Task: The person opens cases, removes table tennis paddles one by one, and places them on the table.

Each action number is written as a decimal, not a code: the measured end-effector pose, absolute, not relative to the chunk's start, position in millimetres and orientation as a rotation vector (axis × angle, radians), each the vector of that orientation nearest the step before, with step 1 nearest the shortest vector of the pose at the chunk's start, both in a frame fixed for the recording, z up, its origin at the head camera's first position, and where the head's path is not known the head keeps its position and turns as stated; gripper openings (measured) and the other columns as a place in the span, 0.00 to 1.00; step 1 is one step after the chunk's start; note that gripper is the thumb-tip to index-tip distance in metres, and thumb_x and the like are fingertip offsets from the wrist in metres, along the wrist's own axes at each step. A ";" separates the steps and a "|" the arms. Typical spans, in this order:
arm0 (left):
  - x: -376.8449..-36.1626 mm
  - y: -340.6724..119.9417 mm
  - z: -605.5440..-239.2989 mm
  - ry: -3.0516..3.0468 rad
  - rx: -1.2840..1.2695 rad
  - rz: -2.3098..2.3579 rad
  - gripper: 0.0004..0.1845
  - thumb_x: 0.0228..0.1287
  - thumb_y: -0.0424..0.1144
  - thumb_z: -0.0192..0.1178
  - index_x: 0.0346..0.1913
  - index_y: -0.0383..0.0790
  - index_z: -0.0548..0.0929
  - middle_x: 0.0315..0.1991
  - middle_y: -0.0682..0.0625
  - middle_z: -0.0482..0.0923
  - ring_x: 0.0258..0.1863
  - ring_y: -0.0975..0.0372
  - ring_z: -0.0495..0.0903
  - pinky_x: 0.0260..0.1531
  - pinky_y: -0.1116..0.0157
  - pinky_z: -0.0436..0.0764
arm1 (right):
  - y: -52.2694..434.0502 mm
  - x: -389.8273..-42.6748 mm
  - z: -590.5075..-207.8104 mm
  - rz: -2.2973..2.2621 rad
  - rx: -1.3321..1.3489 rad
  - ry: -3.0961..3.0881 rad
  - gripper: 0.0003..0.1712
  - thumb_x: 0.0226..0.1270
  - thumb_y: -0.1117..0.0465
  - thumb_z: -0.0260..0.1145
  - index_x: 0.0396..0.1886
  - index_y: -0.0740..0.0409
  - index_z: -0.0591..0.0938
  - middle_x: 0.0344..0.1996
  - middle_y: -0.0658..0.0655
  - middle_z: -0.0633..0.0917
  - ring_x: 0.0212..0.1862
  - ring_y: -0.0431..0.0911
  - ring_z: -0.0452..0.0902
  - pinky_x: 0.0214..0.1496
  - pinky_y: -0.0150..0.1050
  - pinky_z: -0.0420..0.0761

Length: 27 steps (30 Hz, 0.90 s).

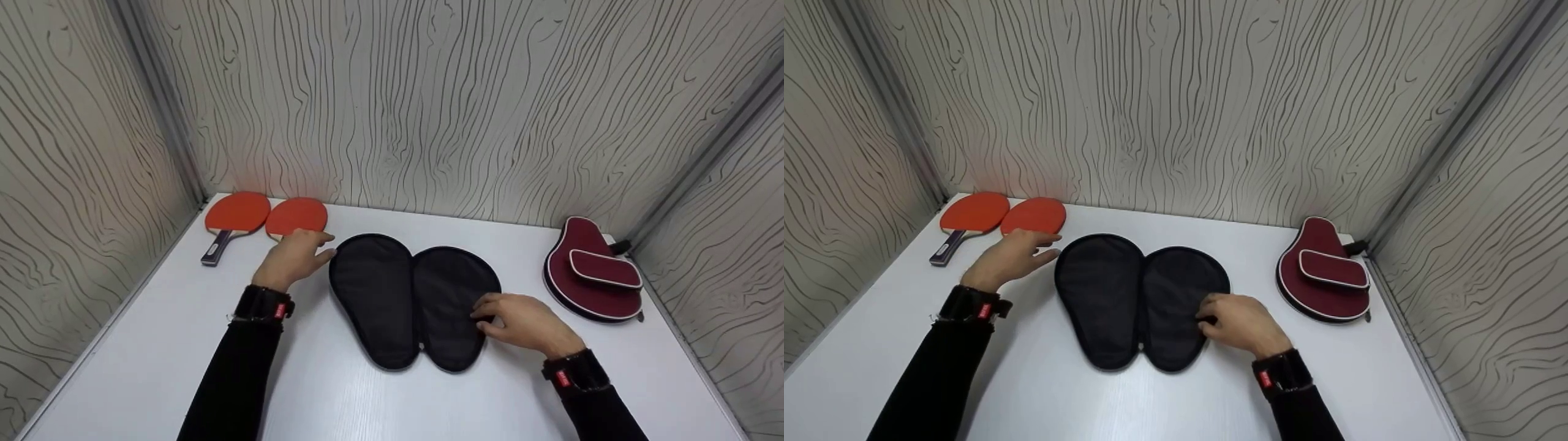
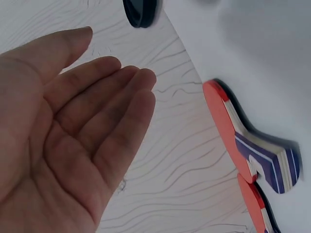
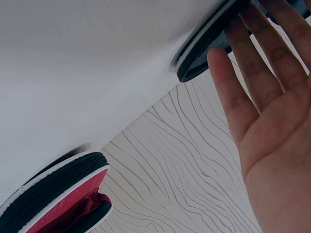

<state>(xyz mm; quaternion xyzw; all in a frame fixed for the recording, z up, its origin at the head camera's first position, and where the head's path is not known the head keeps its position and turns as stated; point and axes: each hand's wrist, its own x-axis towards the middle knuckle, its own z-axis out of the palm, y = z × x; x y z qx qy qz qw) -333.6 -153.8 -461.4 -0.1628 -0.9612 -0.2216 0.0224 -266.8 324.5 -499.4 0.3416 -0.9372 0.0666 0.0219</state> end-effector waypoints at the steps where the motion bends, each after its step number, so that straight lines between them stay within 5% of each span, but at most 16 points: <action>1: -333.5 -151.5 -462.3 -2.976 -0.521 -0.696 0.24 0.88 0.43 0.69 0.77 0.35 0.88 0.69 0.34 0.93 0.70 0.43 0.93 0.71 0.40 0.92 | 324.5 -266.7 -499.3 0.206 1.057 -2.904 0.11 0.81 0.54 0.76 0.55 0.48 0.99 0.58 0.48 0.96 0.63 0.52 0.95 0.67 0.54 0.94; 7: -332.1 -141.3 -468.3 -2.972 -0.623 -0.700 0.21 0.91 0.42 0.65 0.72 0.31 0.90 0.66 0.35 0.94 0.68 0.42 0.93 0.72 0.41 0.91 | 324.3 -266.1 -499.6 0.204 1.052 -2.906 0.11 0.82 0.54 0.76 0.55 0.47 0.99 0.59 0.49 0.96 0.63 0.52 0.95 0.67 0.55 0.94; 11: -331.5 -138.7 -472.1 -2.975 -0.613 -0.641 0.17 0.92 0.42 0.63 0.60 0.30 0.94 0.52 0.37 0.97 0.52 0.47 0.95 0.56 0.46 0.94 | 323.9 -265.4 -499.0 0.200 1.048 -2.910 0.11 0.82 0.54 0.76 0.55 0.47 0.99 0.59 0.49 0.96 0.64 0.52 0.95 0.68 0.55 0.94; 14: -331.7 -138.1 -473.2 -2.996 -0.585 -0.637 0.16 0.92 0.42 0.63 0.44 0.35 0.91 0.35 0.45 0.88 0.36 0.55 0.85 0.39 0.55 0.85 | 323.4 -265.0 -498.0 0.204 1.042 -2.917 0.11 0.82 0.54 0.76 0.55 0.47 0.99 0.59 0.48 0.96 0.64 0.53 0.95 0.68 0.55 0.94; 17: -332.0 -137.9 -472.8 -3.008 -0.585 -0.660 0.18 0.93 0.41 0.61 0.36 0.40 0.84 0.30 0.52 0.75 0.32 0.59 0.76 0.36 0.60 0.76 | 323.2 -264.9 -497.4 0.214 1.036 -2.926 0.12 0.82 0.54 0.76 0.56 0.46 0.99 0.58 0.48 0.96 0.64 0.53 0.95 0.68 0.55 0.93; 22: -331.9 -137.3 -467.8 -2.970 -0.626 -0.684 0.16 0.93 0.41 0.60 0.39 0.41 0.86 0.31 0.53 0.76 0.34 0.58 0.76 0.39 0.59 0.78 | 324.4 -266.2 -498.4 0.234 1.040 -2.934 0.12 0.82 0.53 0.75 0.56 0.46 0.99 0.59 0.48 0.96 0.65 0.53 0.95 0.70 0.56 0.93; 27: -330.1 -136.4 -460.5 -2.923 -0.643 -0.733 0.14 0.93 0.40 0.59 0.54 0.38 0.94 0.41 0.48 0.91 0.39 0.58 0.83 0.44 0.56 0.86 | 325.5 -267.4 -499.6 0.237 1.054 -2.937 0.13 0.83 0.53 0.74 0.57 0.47 0.99 0.60 0.49 0.96 0.65 0.54 0.94 0.70 0.57 0.93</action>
